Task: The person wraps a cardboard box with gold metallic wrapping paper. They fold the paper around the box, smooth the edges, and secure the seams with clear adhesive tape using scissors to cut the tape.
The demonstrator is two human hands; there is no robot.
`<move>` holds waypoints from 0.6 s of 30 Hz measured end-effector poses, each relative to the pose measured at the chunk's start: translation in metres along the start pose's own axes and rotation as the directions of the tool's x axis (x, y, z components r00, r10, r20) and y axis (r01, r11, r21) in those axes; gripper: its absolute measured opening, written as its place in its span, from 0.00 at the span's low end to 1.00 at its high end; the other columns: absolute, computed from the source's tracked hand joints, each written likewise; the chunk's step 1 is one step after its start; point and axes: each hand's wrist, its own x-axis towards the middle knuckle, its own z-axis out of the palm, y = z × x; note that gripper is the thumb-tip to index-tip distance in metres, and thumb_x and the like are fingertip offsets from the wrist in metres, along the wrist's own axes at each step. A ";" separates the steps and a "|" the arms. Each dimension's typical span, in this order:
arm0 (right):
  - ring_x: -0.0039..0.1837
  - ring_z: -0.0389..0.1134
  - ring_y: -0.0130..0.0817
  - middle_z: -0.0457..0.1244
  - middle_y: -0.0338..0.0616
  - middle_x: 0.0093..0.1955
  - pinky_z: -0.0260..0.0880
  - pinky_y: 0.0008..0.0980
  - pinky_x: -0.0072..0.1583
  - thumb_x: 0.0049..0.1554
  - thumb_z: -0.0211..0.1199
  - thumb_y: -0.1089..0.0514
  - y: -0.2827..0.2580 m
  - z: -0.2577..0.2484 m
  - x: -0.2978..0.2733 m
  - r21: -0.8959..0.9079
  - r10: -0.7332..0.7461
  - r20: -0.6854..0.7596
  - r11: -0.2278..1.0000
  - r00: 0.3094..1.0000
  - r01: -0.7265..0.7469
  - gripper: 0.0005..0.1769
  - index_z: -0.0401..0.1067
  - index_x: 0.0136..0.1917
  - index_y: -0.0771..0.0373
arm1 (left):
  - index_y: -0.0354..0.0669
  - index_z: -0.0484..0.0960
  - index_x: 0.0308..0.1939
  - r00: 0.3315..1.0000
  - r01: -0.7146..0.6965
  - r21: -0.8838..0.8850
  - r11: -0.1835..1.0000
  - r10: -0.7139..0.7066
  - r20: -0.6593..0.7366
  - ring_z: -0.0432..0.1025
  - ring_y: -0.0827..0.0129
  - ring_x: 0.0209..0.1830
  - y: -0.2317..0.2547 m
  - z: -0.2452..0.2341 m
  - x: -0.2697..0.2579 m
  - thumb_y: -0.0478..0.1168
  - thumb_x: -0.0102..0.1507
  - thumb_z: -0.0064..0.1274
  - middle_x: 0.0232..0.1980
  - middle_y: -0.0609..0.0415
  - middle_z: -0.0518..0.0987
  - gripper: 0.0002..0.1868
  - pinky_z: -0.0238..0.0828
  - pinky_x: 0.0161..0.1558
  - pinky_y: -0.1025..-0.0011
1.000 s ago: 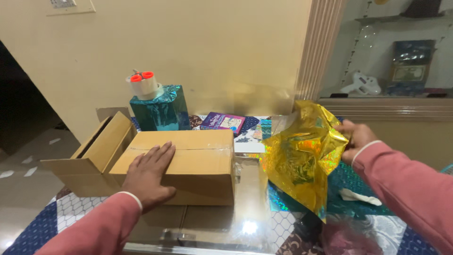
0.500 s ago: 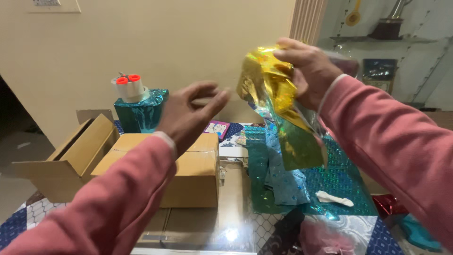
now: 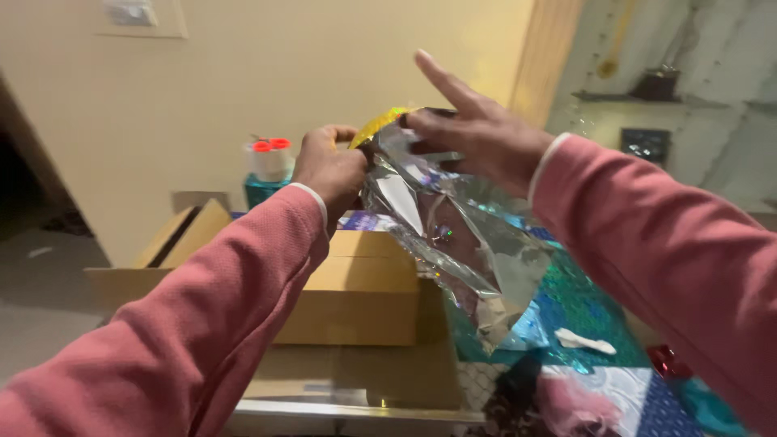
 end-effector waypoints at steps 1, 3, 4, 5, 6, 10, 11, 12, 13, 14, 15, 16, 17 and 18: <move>0.65 0.68 0.44 0.64 0.57 0.68 0.71 0.43 0.65 0.53 0.66 0.45 -0.001 0.004 0.002 -0.117 -0.054 -0.003 0.992 0.999 0.053 0.58 0.33 0.85 0.40 | 0.33 0.83 0.52 0.999 -0.045 0.034 0.998 0.045 -0.003 0.79 0.65 0.33 -0.002 -0.013 0.001 0.31 0.58 0.55 0.39 0.47 0.85 0.18 0.76 0.32 0.68; 0.65 0.68 0.46 0.67 0.61 0.64 0.71 0.42 0.66 0.51 0.69 0.53 0.002 0.012 0.001 -0.338 -0.155 -0.002 0.930 0.988 0.145 0.60 0.37 0.87 0.43 | 0.32 0.87 0.46 0.999 -0.004 0.005 1.000 0.004 0.040 0.78 0.65 0.31 -0.005 -0.046 0.002 0.32 0.59 0.57 0.36 0.47 0.84 0.12 0.76 0.30 0.68; 0.68 0.67 0.47 0.65 0.59 0.67 0.69 0.43 0.67 0.51 0.71 0.54 0.005 0.014 0.000 -0.491 -0.218 -0.064 0.856 0.974 0.159 0.61 0.37 0.87 0.44 | 0.32 0.86 0.43 0.993 0.084 -0.053 0.995 -0.079 0.090 0.77 0.63 0.28 -0.008 -0.063 0.000 0.33 0.59 0.57 0.34 0.47 0.83 0.10 0.78 0.28 0.65; 0.71 0.65 0.47 0.63 0.57 0.70 0.67 0.44 0.69 0.50 0.73 0.54 0.012 0.019 -0.003 -0.628 -0.283 -0.112 0.763 0.953 0.152 0.62 0.37 0.86 0.45 | 0.33 0.85 0.41 0.976 0.181 -0.108 0.978 -0.165 0.144 0.77 0.61 0.25 -0.017 -0.079 -0.005 0.34 0.59 0.57 0.32 0.46 0.82 0.09 0.79 0.26 0.62; 0.74 0.63 0.47 0.61 0.56 0.74 0.65 0.44 0.71 0.50 0.75 0.54 0.019 0.024 -0.005 -0.749 -0.353 -0.147 0.650 0.924 0.129 0.63 0.37 0.86 0.46 | 0.33 0.85 0.40 0.971 0.195 -0.090 0.977 -0.179 0.160 0.76 0.63 0.26 -0.024 -0.097 -0.011 0.35 0.59 0.59 0.32 0.48 0.82 0.09 0.77 0.26 0.64; 0.77 0.51 0.60 0.51 0.60 0.79 0.51 0.52 0.74 0.41 0.82 0.50 0.022 0.042 0.005 -0.933 -0.379 -0.214 0.353 0.900 -0.073 0.74 0.33 0.85 0.52 | 0.34 0.85 0.38 0.938 0.295 0.223 0.929 -0.326 0.119 0.69 0.62 0.25 -0.030 -0.164 -0.035 0.45 0.62 0.62 0.30 0.48 0.78 0.15 0.66 0.25 0.62; 0.77 0.48 0.60 0.49 0.61 0.79 0.48 0.53 0.73 0.36 0.85 0.47 0.025 0.050 0.010 -0.959 -0.358 -0.195 0.266 0.913 -0.100 0.78 0.32 0.84 0.52 | 0.35 0.85 0.38 0.924 0.325 0.354 0.877 -0.374 0.080 0.66 0.60 0.24 -0.032 -0.177 -0.041 0.49 0.63 0.60 0.29 0.47 0.76 0.18 0.63 0.25 0.60; 0.77 0.45 0.61 0.47 0.61 0.80 0.44 0.54 0.73 0.31 0.88 0.44 0.027 0.056 0.014 -0.977 -0.335 -0.177 0.176 0.926 -0.123 0.83 0.32 0.83 0.52 | 0.34 0.86 0.38 0.932 0.273 0.518 0.811 -0.356 0.065 0.68 0.60 0.26 -0.035 -0.188 -0.046 0.53 0.65 0.59 0.30 0.46 0.77 0.21 0.64 0.28 0.60; 0.77 0.44 0.60 0.48 0.56 0.80 0.44 0.54 0.74 0.32 0.87 0.44 0.032 0.064 0.012 -0.953 -0.211 -0.264 0.209 0.941 -0.221 0.80 0.36 0.83 0.51 | 0.35 0.86 0.40 0.934 0.241 0.615 0.751 -0.351 0.062 0.69 0.60 0.29 -0.040 -0.200 -0.052 0.52 0.64 0.60 0.32 0.47 0.78 0.20 0.65 0.31 0.60; 0.77 0.43 0.59 0.49 0.51 0.80 0.45 0.54 0.74 0.33 0.87 0.43 0.040 0.073 0.006 -0.920 -0.082 -0.345 0.229 0.935 -0.320 0.77 0.39 0.83 0.50 | 0.37 0.86 0.41 0.937 0.216 0.681 0.699 -0.344 0.056 0.70 0.61 0.31 -0.050 -0.211 -0.062 0.51 0.63 0.61 0.34 0.48 0.79 0.18 0.66 0.34 0.61; 0.76 0.47 0.57 0.54 0.51 0.75 0.49 0.51 0.74 0.37 0.84 0.43 0.046 0.080 0.000 -0.902 -0.084 -0.376 0.261 0.923 -0.344 0.61 0.54 0.76 0.51 | 0.39 0.86 0.43 0.938 0.205 0.706 0.677 -0.343 0.056 0.72 0.61 0.34 -0.060 -0.222 -0.071 0.50 0.62 0.62 0.37 0.48 0.80 0.18 0.67 0.38 0.61; 0.74 0.52 0.55 0.60 0.50 0.70 0.53 0.48 0.74 0.42 0.82 0.42 0.051 0.087 -0.006 -0.883 -0.085 -0.406 0.292 0.910 -0.367 0.46 0.69 0.70 0.51 | 0.40 0.86 0.45 0.938 0.200 0.715 0.670 -0.342 0.058 0.73 0.62 0.37 -0.070 -0.231 -0.079 0.49 0.60 0.63 0.39 0.49 0.81 0.17 0.68 0.41 0.62; 0.72 0.55 0.52 0.63 0.46 0.68 0.56 0.47 0.72 0.43 0.79 0.46 0.056 0.094 -0.014 -0.864 -0.132 -0.442 0.328 0.887 -0.381 0.35 0.74 0.63 0.51 | 0.42 0.86 0.47 0.939 0.196 0.719 0.667 -0.339 0.059 0.74 0.62 0.39 -0.081 -0.242 -0.088 0.48 0.59 0.64 0.41 0.50 0.82 0.18 0.69 0.44 0.62; 0.70 0.58 0.49 0.65 0.41 0.65 0.59 0.47 0.71 0.43 0.76 0.50 0.060 0.102 -0.026 -0.844 -0.177 -0.477 0.363 0.861 -0.393 0.24 0.79 0.55 0.49 | 0.44 0.86 0.49 0.940 0.193 0.720 0.667 -0.337 0.061 0.76 0.62 0.42 -0.091 -0.249 -0.097 0.48 0.58 0.64 0.44 0.51 0.83 0.18 0.70 0.48 0.63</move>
